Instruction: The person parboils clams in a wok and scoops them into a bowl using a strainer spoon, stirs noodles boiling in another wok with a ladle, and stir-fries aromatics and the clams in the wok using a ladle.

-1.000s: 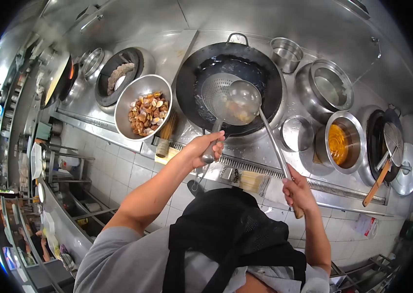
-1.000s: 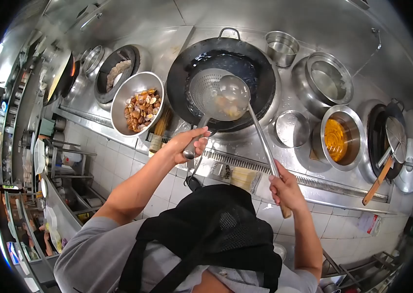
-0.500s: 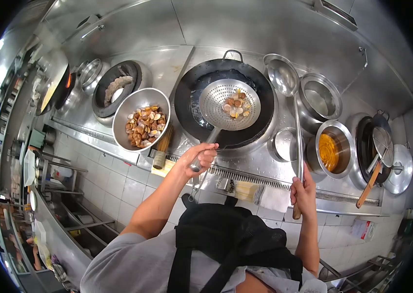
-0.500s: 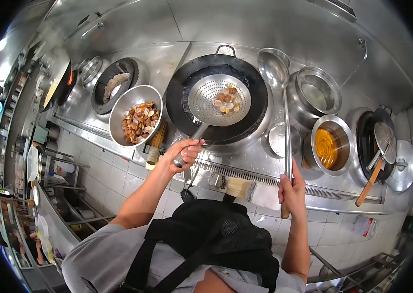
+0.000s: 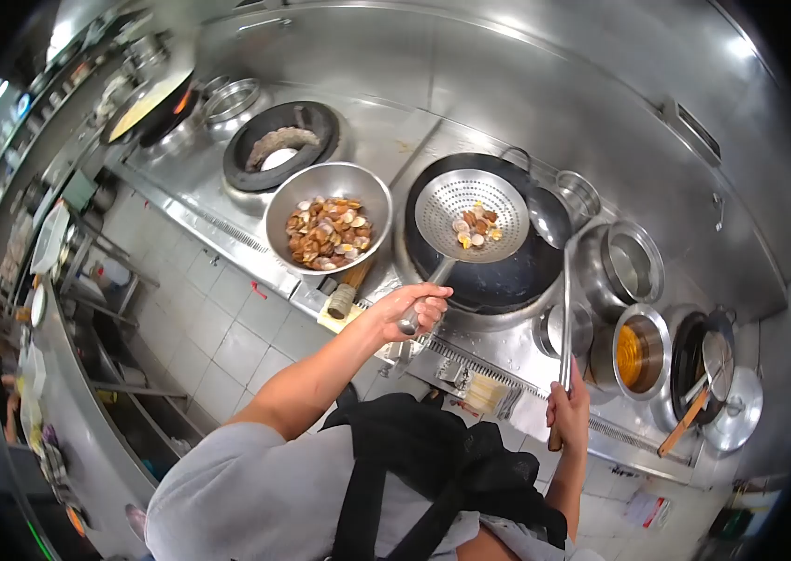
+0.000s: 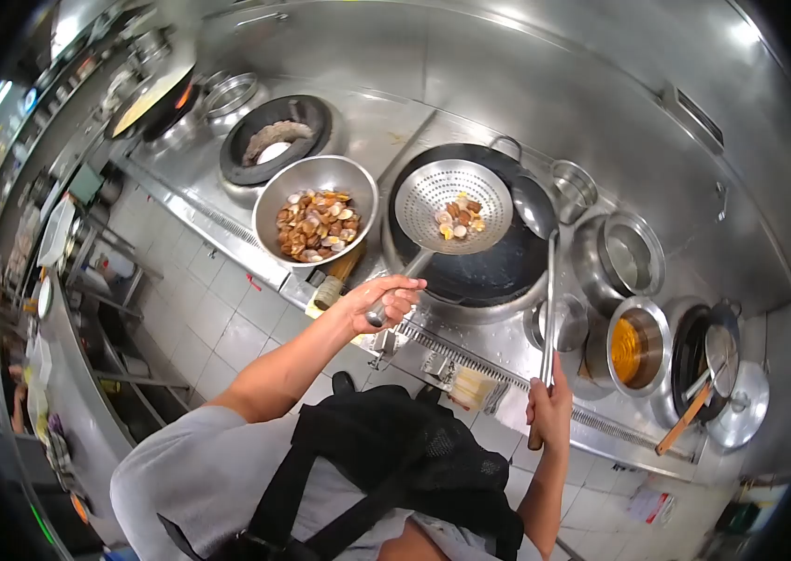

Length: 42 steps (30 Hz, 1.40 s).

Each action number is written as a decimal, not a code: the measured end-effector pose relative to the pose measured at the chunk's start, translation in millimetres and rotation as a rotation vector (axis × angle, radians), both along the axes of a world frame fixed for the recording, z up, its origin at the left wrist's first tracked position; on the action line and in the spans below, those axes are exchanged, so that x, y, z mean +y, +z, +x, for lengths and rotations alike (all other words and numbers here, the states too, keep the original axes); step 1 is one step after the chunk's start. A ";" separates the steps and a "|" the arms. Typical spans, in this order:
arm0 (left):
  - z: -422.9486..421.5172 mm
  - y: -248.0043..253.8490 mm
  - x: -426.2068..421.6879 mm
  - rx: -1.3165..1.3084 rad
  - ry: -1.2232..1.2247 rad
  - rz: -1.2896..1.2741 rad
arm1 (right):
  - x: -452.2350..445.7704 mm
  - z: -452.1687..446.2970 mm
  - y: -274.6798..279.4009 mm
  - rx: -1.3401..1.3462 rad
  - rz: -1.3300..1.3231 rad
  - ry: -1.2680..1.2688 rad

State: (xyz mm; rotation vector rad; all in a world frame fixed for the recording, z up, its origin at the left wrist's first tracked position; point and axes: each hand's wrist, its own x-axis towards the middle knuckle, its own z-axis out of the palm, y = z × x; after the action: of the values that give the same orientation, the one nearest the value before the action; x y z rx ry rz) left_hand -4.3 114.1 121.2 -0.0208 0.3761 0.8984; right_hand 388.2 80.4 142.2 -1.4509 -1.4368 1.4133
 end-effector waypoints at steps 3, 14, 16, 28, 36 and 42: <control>-23.2 0.7 -10.4 -0.068 0.089 -0.047 | -3.1 -19.7 -5.9 -0.006 0.038 -0.017; -166.4 24.9 -87.8 1.186 0.483 0.211 | -28.5 -47.5 2.6 0.016 0.088 -0.155; -175.4 24.8 -98.6 1.553 0.478 0.159 | -29.5 -50.7 -2.3 -0.002 0.088 -0.158; -170.1 48.9 -54.4 1.726 0.515 0.410 | -4.4 -55.3 -7.6 0.095 0.123 -0.221; -84.1 6.4 80.9 1.281 0.175 0.378 | 16.7 -22.5 -19.1 0.263 0.015 -0.165; -31.9 -23.6 106.6 1.319 0.123 0.286 | 10.3 14.8 -14.8 0.264 -0.042 -0.153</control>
State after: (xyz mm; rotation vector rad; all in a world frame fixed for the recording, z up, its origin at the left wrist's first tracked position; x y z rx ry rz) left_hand -36.2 220.7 97.6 0.8555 1.4701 0.9843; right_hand 403.0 90.7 127.4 -1.3129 -1.1151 1.4827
